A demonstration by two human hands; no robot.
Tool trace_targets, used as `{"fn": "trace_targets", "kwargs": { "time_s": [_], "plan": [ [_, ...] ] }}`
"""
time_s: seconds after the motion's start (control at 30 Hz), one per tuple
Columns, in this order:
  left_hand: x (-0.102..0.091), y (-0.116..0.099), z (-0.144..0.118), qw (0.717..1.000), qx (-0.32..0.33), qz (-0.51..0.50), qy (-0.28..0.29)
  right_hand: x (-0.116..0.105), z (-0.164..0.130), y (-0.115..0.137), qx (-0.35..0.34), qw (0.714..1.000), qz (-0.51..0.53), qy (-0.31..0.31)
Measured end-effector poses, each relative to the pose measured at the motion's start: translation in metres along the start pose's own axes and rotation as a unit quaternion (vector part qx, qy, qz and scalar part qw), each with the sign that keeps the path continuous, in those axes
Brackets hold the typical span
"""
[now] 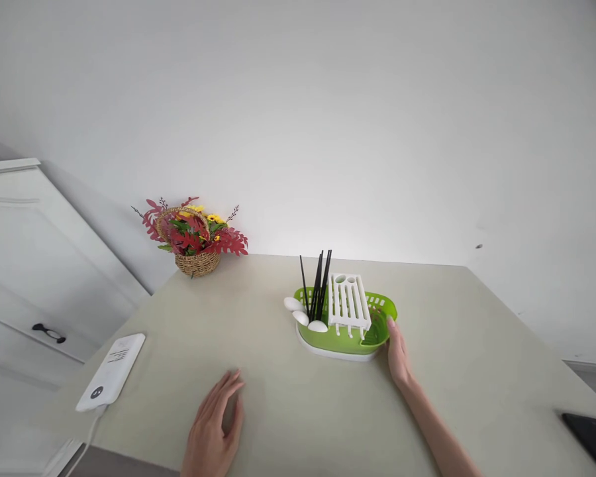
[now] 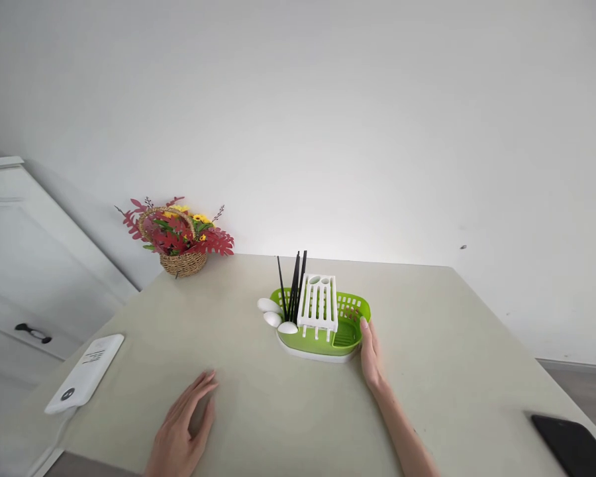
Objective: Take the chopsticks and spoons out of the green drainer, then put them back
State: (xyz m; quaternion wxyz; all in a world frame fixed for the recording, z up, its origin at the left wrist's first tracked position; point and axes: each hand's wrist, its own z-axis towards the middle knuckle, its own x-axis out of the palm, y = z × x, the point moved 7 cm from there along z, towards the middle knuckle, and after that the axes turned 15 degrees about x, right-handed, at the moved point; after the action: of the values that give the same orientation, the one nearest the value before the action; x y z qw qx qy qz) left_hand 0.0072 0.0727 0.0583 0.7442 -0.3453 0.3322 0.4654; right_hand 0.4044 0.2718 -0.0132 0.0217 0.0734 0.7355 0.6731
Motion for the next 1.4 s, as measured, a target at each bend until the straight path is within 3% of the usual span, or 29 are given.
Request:
{"fn": "trace_targets", "kwargs": {
  "time_s": [0.17,0.3,0.4,0.6,0.7,0.8,0.93,1.07,1.13,1.27,1.33,1.4],
  "plan": [
    [0.001,0.003,0.002,0.999,-0.02,-0.048,0.011,0.0,-0.007,0.006,0.036,0.999,0.008,-0.015],
    [0.006,0.021,0.018,0.972,-0.12,-0.198,0.033,0.001,-0.011,0.011,0.044,0.999,0.014,-0.019],
    [0.017,0.036,0.046,0.913,-0.21,-0.35,0.021,0.002,-0.012,0.014,0.039,0.999,0.017,-0.016],
    [0.041,0.041,0.14,0.735,-0.274,-0.617,-0.057,0.0,-0.011,0.015,0.034,0.999,0.005,-0.021],
    [0.053,0.029,0.193,0.702,-0.248,-0.666,-0.045,0.001,-0.012,0.016,0.038,0.999,0.009,-0.012],
    [0.067,0.005,0.247,0.711,-0.195,-0.676,0.015,0.003,-0.013,0.018,0.038,0.999,0.016,-0.008],
    [0.085,-0.039,0.306,0.739,-0.127,-0.644,0.148,0.005,-0.015,0.024,0.033,0.999,0.028,-0.006],
    [0.093,-0.086,0.336,0.731,-0.029,-0.612,0.299,0.007,-0.016,0.028,0.021,0.999,0.034,-0.004],
    [0.095,-0.098,0.34,0.745,0.006,-0.576,0.336,0.007,-0.016,0.029,0.014,0.999,0.033,-0.002],
    [0.092,-0.101,0.343,0.807,0.055,-0.508,0.296,0.008,-0.017,0.031,0.012,0.999,0.036,0.004],
    [0.09,-0.099,0.343,0.8,0.035,-0.541,0.258,0.008,-0.017,0.031,0.013,0.999,0.036,0.001],
    [0.086,-0.092,0.348,0.763,-0.013,-0.615,0.198,0.007,-0.018,0.03,0.018,0.999,0.033,-0.005]
  ]
}}
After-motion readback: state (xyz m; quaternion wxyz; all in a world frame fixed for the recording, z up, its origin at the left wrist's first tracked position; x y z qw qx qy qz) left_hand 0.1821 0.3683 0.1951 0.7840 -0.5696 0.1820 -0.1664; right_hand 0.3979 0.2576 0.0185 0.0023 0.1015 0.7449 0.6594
